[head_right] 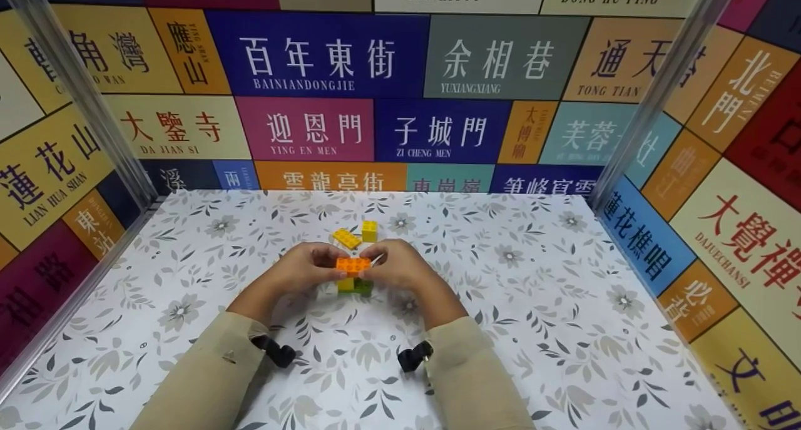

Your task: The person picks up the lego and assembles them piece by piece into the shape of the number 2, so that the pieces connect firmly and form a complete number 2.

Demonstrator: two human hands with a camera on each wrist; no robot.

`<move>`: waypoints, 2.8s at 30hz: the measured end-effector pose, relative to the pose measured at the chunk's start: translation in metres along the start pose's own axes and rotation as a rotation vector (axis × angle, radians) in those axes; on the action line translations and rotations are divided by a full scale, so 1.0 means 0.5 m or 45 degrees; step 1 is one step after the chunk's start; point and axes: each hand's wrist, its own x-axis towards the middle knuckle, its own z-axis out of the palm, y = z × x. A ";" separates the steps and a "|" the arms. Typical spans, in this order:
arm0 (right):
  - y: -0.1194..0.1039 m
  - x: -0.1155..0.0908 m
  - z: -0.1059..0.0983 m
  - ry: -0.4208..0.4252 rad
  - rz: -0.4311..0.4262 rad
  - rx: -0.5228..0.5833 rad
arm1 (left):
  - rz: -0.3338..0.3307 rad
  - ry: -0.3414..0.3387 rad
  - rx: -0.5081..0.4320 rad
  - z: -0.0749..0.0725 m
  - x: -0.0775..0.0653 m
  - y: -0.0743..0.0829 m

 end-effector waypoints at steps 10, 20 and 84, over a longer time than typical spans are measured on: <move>0.000 0.000 -0.001 0.001 0.020 -0.009 | -0.072 -0.010 -0.013 0.000 0.003 0.003; -0.002 -0.001 0.000 0.006 0.026 0.021 | -0.080 -0.016 -0.020 -0.002 0.005 0.003; 0.037 0.025 -0.007 0.107 0.099 0.278 | -0.146 -0.076 -0.050 -0.004 0.004 -0.002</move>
